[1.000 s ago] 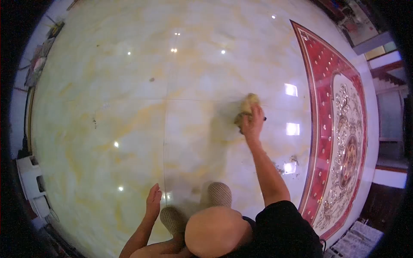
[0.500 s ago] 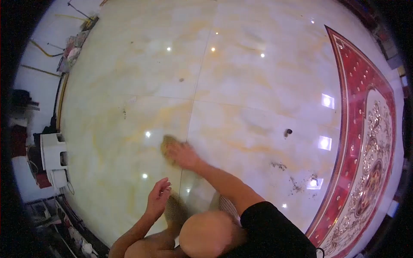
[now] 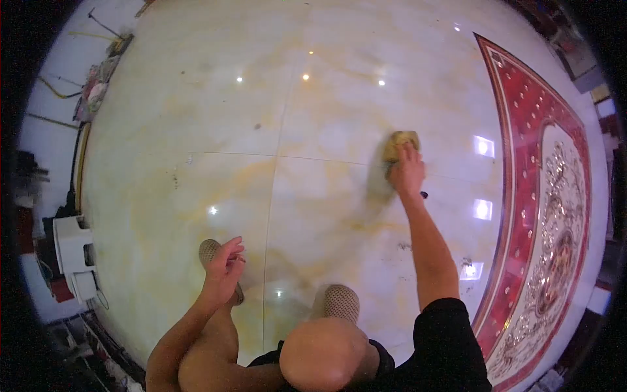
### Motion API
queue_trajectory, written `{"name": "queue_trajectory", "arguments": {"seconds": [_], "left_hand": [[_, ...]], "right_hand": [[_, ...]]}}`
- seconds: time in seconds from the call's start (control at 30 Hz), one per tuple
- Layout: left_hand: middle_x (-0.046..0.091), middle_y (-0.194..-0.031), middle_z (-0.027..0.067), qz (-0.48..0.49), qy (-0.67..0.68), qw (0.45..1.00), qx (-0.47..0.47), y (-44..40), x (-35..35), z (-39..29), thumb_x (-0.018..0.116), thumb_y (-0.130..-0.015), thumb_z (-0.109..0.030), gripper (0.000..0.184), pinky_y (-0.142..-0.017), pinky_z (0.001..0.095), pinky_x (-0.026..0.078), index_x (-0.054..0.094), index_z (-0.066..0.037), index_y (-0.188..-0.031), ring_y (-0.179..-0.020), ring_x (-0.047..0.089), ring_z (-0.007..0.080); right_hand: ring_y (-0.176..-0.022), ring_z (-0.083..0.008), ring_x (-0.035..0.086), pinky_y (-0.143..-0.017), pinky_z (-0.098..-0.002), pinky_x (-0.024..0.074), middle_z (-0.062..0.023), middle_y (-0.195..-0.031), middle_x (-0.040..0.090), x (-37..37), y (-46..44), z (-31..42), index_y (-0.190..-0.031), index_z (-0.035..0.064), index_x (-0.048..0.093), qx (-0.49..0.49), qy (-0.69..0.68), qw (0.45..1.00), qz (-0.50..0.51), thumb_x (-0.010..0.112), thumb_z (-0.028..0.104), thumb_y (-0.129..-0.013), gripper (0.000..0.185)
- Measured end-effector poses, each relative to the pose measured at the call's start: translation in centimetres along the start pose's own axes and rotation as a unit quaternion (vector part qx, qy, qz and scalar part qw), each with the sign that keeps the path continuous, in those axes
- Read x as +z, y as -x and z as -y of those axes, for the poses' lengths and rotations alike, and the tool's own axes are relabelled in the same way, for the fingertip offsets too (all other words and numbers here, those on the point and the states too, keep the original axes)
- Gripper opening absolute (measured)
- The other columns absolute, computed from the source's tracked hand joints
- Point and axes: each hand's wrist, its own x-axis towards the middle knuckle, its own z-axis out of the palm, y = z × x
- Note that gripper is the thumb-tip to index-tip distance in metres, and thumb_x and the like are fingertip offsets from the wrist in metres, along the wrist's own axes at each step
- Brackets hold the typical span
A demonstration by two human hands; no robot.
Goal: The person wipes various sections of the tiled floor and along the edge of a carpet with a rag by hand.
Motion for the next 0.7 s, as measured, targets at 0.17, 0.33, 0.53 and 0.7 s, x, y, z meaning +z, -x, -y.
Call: {"name": "queue_trajectory", "arguments": {"seconds": [0.17,0.33,0.53,0.7], "left_hand": [[0.060,-0.118,0.0160,0.033,-0.005,0.999,-0.020,-1.9,1.1,2.8,0.054,-0.092,-0.007,0.045,-0.086,0.0326,0.049,0.044,-0.006,-0.136,-0.098,0.060,0.0195],[0.060,-0.117,0.0156,0.097,-0.042,0.994,-0.002,-3.2,2.4,1.4,0.054,-0.091,-0.007,0.046,-0.082,0.0324,0.050,0.045,-0.007,-0.136,-0.096,0.061,0.0192],[0.061,-0.117,0.0154,0.134,-0.058,0.989,0.000,-4.0,3.2,0.4,0.055,-0.091,-0.007,0.046,-0.082,0.0325,0.050,0.045,-0.007,-0.135,-0.094,0.062,0.0198],[0.061,-0.116,0.0145,0.149,-0.060,0.987,0.024,-4.9,3.5,1.3,0.056,-0.090,-0.007,0.046,-0.080,0.0321,0.051,0.047,-0.008,-0.135,-0.093,0.063,0.0190]], "right_hand": [[-0.110,-0.0394,0.051,-0.094,-0.0462,0.0430,-0.0189,-0.124,0.056,-8.1,5.6,1.2,-0.123,0.0058,0.054,0.004,-0.098,0.993,-0.070,0.066,-0.002,-0.063,0.061],[-0.117,-0.0353,0.052,-0.089,-0.0482,0.0444,-0.0169,-0.125,0.055,-8.0,21.1,8.5,-0.127,0.0123,0.054,-0.117,-0.153,0.961,0.197,0.073,0.009,-0.062,0.068],[-0.126,-0.0265,0.046,-0.092,-0.0464,0.0409,-0.0042,-0.136,0.050,-6.7,26.4,4.9,-0.128,0.0197,0.054,-0.202,-0.094,0.943,0.245,0.064,0.016,-0.075,0.055],[-0.122,-0.0320,0.048,-0.094,-0.0474,0.0407,-0.0075,-0.133,0.053,-5.6,17.4,-1.2,-0.124,0.0157,0.056,-0.009,0.008,0.996,0.089,0.068,0.011,-0.068,0.058]]}}
